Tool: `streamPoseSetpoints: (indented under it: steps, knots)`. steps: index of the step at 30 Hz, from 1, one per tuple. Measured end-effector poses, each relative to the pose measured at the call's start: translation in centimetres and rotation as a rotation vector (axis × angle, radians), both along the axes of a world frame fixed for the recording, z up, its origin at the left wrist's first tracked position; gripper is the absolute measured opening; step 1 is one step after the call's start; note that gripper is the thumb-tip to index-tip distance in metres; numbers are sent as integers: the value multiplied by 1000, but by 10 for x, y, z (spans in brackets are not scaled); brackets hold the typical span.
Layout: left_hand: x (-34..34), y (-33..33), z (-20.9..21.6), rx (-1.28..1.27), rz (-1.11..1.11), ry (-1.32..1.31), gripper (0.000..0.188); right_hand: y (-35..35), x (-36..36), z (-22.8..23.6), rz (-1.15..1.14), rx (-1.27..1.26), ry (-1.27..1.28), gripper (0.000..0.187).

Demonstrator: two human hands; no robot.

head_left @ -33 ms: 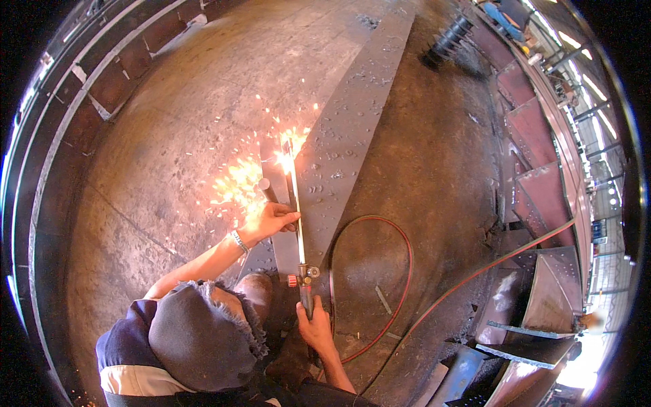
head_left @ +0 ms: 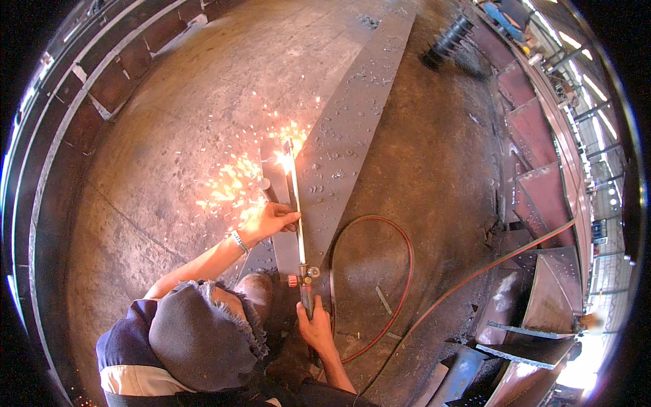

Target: The person uses a handheld cutting torch to cut a long metal plate on the floor. They move the torch along the plate, creating sparks and cutting through the metal. The person adjusts their position and the torch angle as they progress along the cut.

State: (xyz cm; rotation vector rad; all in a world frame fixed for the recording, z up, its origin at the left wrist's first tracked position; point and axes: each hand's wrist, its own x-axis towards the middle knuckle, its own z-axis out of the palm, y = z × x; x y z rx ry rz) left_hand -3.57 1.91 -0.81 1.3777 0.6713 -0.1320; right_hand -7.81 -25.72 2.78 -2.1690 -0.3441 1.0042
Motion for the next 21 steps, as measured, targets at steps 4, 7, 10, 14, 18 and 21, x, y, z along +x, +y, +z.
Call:
streamPoseSetpoints:
  steps: [4, 7, 10, 14, 18, 21]
  knots:
    - [1, 1, 2, 9, 8, 7, 33, 1, 2, 2, 7, 13, -14, 42]
    - [4, 3, 6, 1, 24, -10, 34, 3, 5, -4, 10, 11, -10, 41]
    - [4, 3, 8, 13, 27, -14, 34, 5, 7, 1, 8, 26, 5, 40]
    - [3, 4, 8, 39, 15, -20, 35, 5, 7, 2, 7, 32, 10, 37]
    - [3, 5, 3, 40, 7, -22, 35, 5, 6, 1, 0, 61, -5, 35]
    - [3, 5, 3, 46, 4, -11, 35, 5, 6, 1, -1, 69, -8, 34]
